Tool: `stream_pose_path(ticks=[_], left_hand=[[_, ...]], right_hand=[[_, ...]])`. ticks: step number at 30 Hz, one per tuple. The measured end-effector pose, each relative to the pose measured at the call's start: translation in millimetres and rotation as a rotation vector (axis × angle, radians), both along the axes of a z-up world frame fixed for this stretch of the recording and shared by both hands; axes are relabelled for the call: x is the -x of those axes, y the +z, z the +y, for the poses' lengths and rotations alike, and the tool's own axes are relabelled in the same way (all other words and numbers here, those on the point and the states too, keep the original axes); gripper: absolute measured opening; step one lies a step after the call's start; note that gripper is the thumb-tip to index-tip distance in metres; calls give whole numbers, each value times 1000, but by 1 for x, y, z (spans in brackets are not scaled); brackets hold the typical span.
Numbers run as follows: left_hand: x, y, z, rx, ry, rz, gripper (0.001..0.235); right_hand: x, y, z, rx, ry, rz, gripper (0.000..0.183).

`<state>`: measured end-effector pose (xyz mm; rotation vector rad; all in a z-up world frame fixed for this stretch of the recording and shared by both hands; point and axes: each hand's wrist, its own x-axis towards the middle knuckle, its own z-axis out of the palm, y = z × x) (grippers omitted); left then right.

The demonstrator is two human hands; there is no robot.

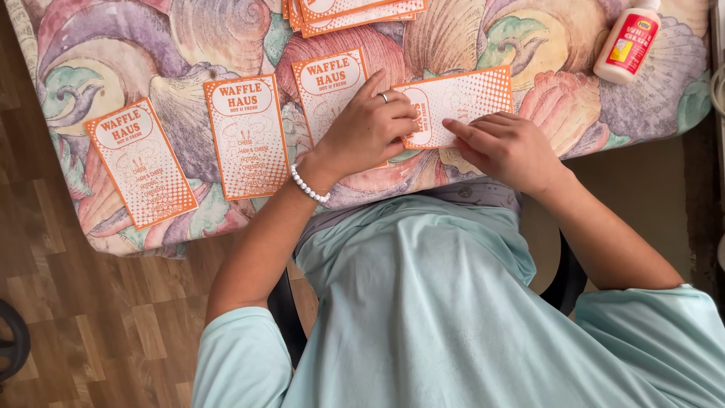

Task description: Applying glue to paper templates and folding them to assemble packaging sleeves.

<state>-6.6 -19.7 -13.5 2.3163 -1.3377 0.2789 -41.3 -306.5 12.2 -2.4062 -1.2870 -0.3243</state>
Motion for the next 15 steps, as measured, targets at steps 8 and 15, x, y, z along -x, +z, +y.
stream_pose_path(ticks=[8,15], left_hand=[[19,22,-12,531,146,406,2],[50,85,-19,758,288,671,26]], right_hand=[[9,40,5,-330,-131,149,59],[24,102,7,-258,-227,164,52]])
